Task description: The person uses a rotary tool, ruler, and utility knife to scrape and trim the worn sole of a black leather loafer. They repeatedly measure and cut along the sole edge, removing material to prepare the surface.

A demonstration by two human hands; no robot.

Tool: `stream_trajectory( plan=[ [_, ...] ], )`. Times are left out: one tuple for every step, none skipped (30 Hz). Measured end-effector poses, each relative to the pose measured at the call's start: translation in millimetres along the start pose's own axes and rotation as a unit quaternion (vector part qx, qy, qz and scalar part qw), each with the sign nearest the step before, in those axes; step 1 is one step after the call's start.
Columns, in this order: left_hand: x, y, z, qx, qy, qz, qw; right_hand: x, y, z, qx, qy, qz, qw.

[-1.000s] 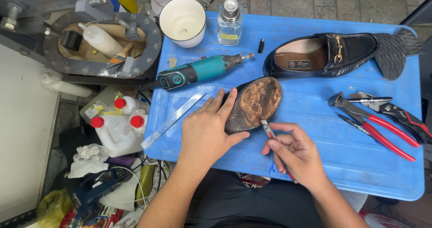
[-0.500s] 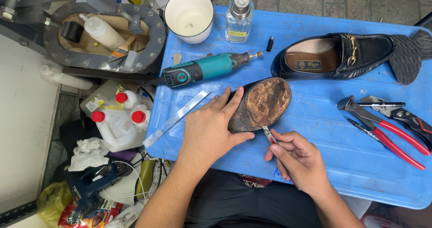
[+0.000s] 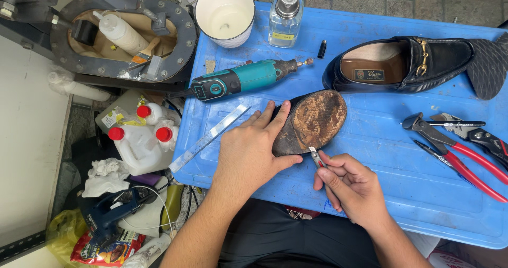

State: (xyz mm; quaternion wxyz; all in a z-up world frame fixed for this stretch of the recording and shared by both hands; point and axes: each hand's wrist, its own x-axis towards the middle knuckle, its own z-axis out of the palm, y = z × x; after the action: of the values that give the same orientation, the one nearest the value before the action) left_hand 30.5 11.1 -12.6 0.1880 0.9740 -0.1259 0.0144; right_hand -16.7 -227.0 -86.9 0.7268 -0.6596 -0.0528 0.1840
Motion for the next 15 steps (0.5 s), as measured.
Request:
stream_trajectory(
  plan=[
    [0, 0, 0, 0.0, 0.001, 0.002, 1.0, 1, 0, 2, 0.009, 0.005, 0.001, 1.0],
    [0, 0, 0, 0.0, 0.002, 0.004, 1.0, 1, 1, 4, 0.018, 0.011, 0.002, 1.0],
    [0, 0, 1, -0.001, 0.002, 0.0, 1.0, 2, 1, 5, 0.026, 0.016, 0.003, 1.0],
    [0, -1, 0, -0.001, 0.001, -0.002, 1.0, 2, 1, 5, 0.03, 0.014, 0.003, 0.999],
    [0, -1, 0, -0.001, 0.001, -0.004, 1.0, 3, 2, 4, 0.033, 0.011, 0.003, 0.999],
    [1, -1, 0, -0.003, 0.0, -0.002, 1.0, 3, 2, 4, 0.037, 0.008, 0.003, 0.999],
    [2, -1, 0, -0.006, 0.0, 0.001, 1.0, 3, 2, 2, 0.037, 0.005, 0.002, 0.999],
    [1, -1, 0, -0.007, -0.001, 0.002, 1.0, 3, 2, 0, 0.037, 0.001, 0.003, 0.999],
    [1, -1, 0, -0.009, -0.005, 0.003, 1.0, 3, 2, -2, 0.037, -0.003, 0.003, 0.999],
    [1, -1, -1, -0.011, -0.006, 0.004, 1.0, 3, 2, -4, 0.033, -0.008, 0.004, 0.999],
    [1, -1, -1, -0.013, -0.007, 0.005, 1.0, 2, 3, -6, 0.028, -0.014, 0.005, 0.999],
    [1, -2, -1, -0.015, -0.008, 0.011, 1.0, 2, 3, -8, 0.022, -0.021, 0.007, 1.0],
    [2, -3, -2, -0.016, -0.008, 0.016, 1.0, 3, 3, -11, 0.024, -0.031, 0.011, 0.999],
    [2, -3, -3, -0.018, -0.01, 0.023, 1.0, 3, 3, -14, 0.025, -0.04, 0.015, 0.999],
    [2, -4, -4, -0.02, -0.015, 0.029, 0.999, 3, 4, -17, 0.027, -0.048, 0.019, 0.998]
  ],
)
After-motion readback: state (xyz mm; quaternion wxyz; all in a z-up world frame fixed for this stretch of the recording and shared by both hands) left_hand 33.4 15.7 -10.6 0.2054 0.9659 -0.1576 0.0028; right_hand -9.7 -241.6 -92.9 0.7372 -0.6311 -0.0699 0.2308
